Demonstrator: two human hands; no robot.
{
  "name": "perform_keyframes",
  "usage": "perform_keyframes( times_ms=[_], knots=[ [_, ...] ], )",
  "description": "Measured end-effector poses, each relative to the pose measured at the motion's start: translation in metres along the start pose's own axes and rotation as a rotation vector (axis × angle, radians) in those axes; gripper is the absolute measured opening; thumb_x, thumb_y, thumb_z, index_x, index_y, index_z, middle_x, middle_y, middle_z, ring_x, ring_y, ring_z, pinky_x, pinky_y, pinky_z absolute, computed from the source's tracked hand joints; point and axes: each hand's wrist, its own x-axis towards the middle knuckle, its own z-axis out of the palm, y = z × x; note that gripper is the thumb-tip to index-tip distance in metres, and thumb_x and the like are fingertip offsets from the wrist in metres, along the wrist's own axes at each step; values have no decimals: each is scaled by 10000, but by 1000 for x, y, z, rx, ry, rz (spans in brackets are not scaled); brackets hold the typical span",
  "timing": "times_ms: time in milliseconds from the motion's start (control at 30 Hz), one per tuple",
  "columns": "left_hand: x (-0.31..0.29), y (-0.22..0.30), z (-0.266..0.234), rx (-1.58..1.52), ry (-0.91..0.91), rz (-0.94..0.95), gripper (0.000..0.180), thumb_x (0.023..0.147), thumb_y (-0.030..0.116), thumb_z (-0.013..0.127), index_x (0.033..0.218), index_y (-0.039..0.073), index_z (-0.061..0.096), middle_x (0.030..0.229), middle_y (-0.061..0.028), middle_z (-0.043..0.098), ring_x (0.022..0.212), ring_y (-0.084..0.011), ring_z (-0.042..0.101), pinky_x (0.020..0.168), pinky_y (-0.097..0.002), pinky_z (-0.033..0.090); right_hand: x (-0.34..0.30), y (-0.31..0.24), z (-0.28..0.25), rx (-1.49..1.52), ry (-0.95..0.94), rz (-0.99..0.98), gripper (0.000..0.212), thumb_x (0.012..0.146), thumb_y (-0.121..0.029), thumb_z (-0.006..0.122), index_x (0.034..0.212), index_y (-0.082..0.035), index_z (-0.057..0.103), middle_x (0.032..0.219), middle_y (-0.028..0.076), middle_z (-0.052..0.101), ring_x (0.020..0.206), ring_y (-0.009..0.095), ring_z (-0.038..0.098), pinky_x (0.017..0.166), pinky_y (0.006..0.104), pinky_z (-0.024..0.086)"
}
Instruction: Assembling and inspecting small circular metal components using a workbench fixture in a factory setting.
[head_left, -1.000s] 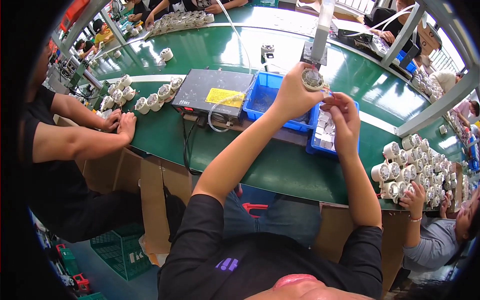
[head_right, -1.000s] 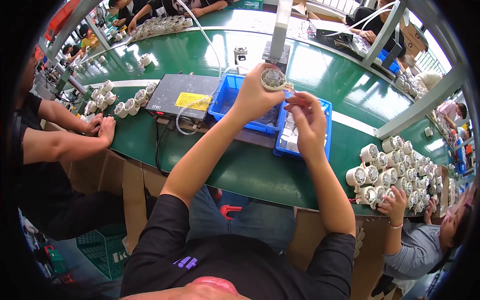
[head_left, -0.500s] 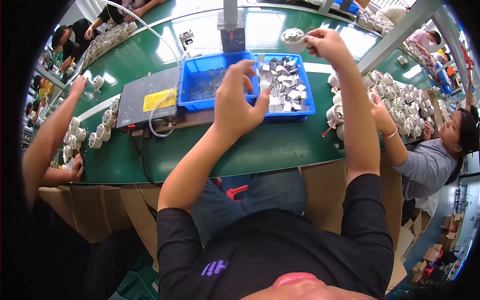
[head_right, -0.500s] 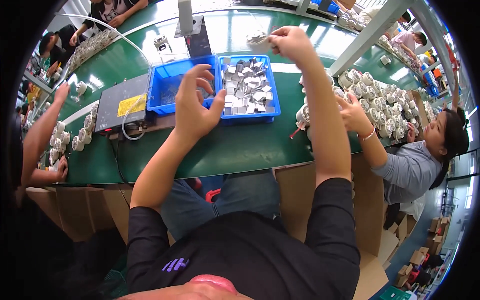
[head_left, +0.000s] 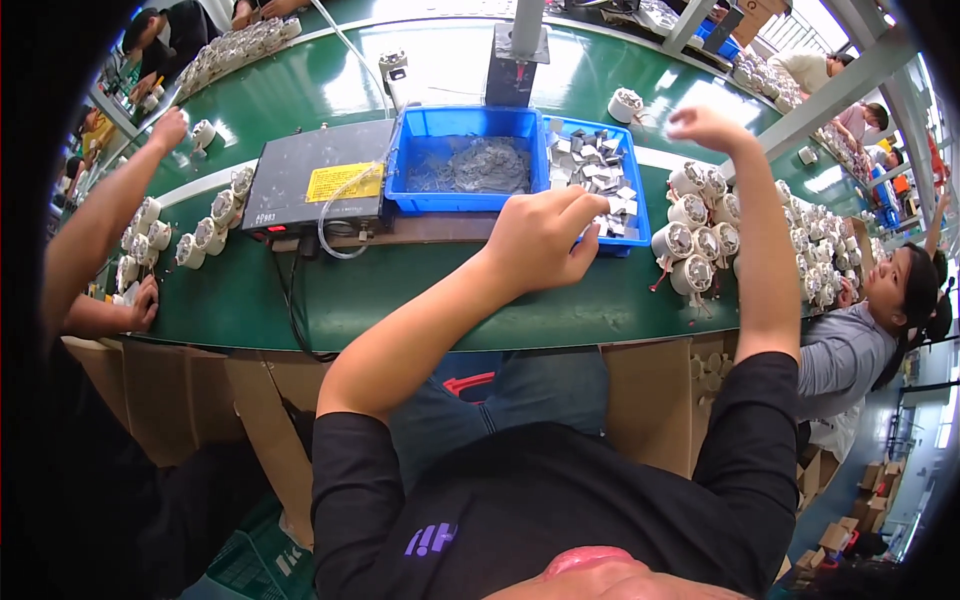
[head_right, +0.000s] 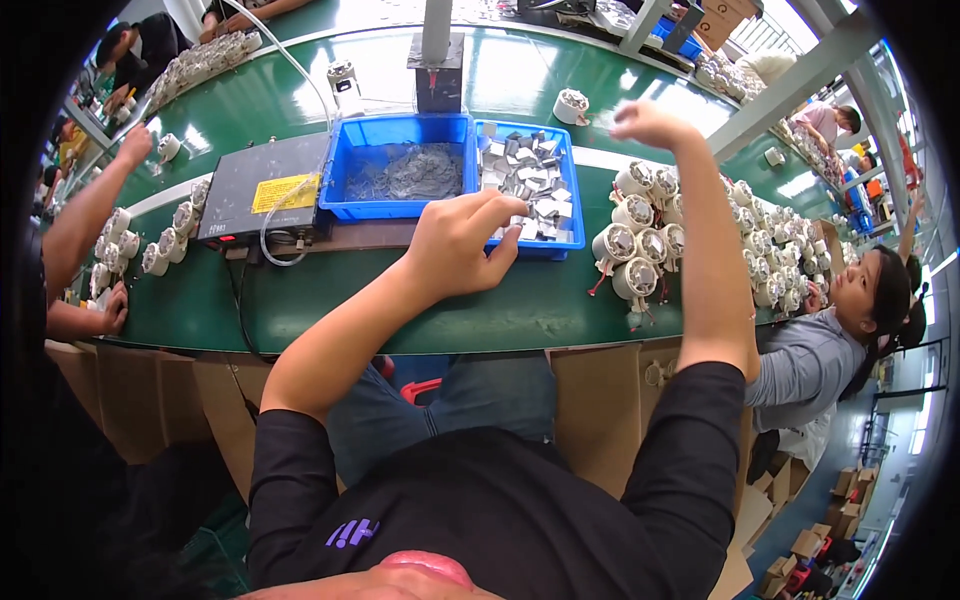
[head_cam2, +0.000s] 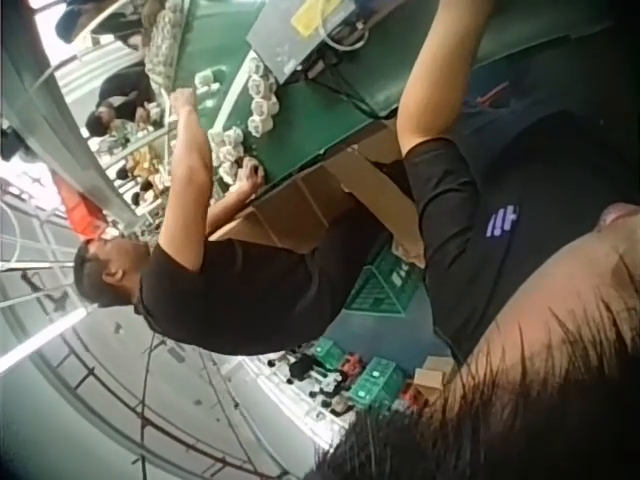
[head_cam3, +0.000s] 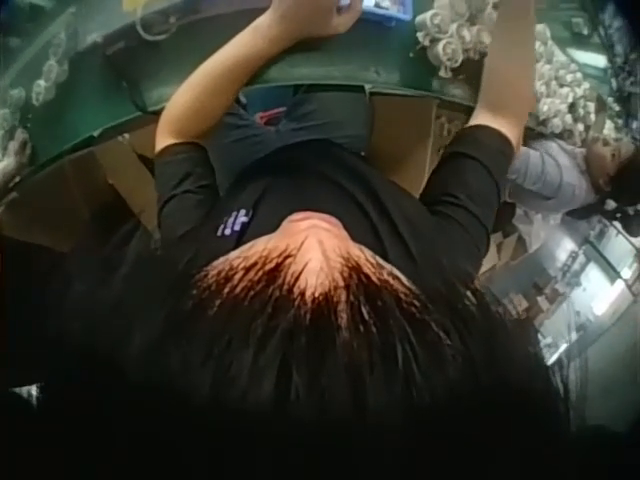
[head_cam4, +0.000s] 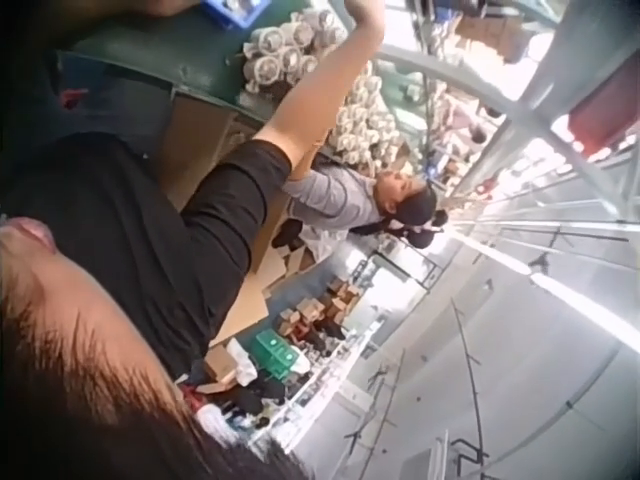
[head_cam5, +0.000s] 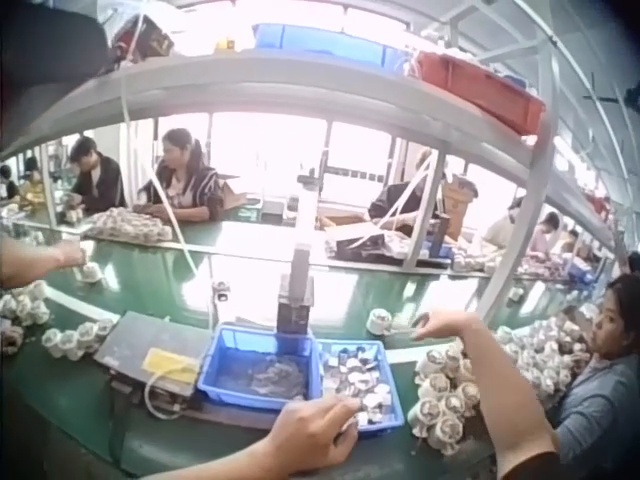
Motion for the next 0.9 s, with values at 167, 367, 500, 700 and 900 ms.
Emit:
perform_keyframes(
  times_ms=[167, 367, 500, 700, 900],
  knots=[
    [-9, -5, -2, 46, -15, -30, 275, 798, 31, 729, 1054, 121, 681, 860, -38, 701, 592, -226, 591, 537, -333, 452, -39, -32, 12, -238, -72, 38, 641, 759, -303, 871, 1321, -22, 745, 1140, 170, 782, 949, 284, 736, 882, 363, 598],
    [-4, -9, 9, 55, 26, -56, 367, 802, 92, 751, 1157, 127, 669, 953, -77, 724, 720, -284, 682, 621, -368, 530, -80, -57, 15, 62, 477, -312, 517, 723, -124, 882, 1210, -8, 751, 1039, 101, 762, 942, 232, 689, 872, 336, 564],
    [10, 1, 0, -3, 252, -151, 607, 801, 128, 826, 1353, 111, 574, 1033, -139, 750, 846, -360, 744, 754, -415, 604, -141, -164, 28, 82, 519, -789, 527, 650, 26, 880, 1165, -23, 784, 1148, 103, 770, 1013, 259, 686, 944, 389, 561],
    [9, -12, -23, -261, 58, -322, 745, 752, 103, 896, 1397, 89, 524, 1069, -170, 756, 909, -386, 762, 803, -436, 615, -158, -240, 61, 67, 453, -1027, 466, 666, -2, 921, 1120, -22, 818, 1189, 98, 766, 1047, 265, 679, 934, 386, 567],
    [16, -29, -30, -279, 58, -493, 695, 707, 71, 934, 1303, 69, 578, 1039, -175, 748, 874, -352, 753, 770, -422, 606, -117, -228, 67, 391, 430, -1034, 314, 707, 8, 911, 1008, -6, 822, 1101, 87, 768, 958, 234, 690, 848, 348, 572]
  ],
)
